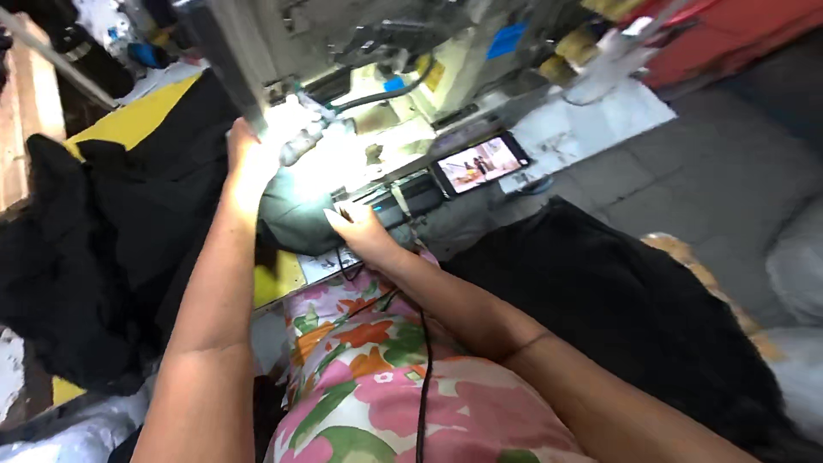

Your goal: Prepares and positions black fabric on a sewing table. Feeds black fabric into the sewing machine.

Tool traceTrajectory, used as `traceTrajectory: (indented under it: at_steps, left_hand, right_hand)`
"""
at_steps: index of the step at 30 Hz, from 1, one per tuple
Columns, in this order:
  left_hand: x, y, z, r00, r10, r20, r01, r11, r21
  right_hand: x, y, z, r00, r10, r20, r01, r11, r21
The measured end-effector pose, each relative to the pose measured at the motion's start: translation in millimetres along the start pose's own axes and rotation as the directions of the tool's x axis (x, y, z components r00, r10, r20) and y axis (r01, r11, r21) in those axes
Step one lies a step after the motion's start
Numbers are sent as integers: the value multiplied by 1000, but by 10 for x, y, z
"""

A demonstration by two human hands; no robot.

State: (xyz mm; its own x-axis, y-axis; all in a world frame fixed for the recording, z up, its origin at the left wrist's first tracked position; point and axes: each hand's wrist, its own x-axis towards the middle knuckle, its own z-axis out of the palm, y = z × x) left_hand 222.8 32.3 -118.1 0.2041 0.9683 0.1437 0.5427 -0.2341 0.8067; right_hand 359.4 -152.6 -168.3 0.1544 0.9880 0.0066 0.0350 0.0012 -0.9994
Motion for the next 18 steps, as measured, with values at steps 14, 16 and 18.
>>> traceTrajectory:
  at_steps: [14,16,18]
  left_hand:
    - [-1359,229,-257,914,387,122,-386,740,551]
    - [-1403,313,-364,877,461,134,-466,751,467]
    - [-1508,423,-524,825,537,178,-565,768,302]
  right_hand:
    - [-144,-292,-386,955,-294,49,297,952,-77]
    - [-117,-393,-300,949,-255,184,276,956,-102]
    - [-185,-494,-264,929,-175,327,208,976,-69]
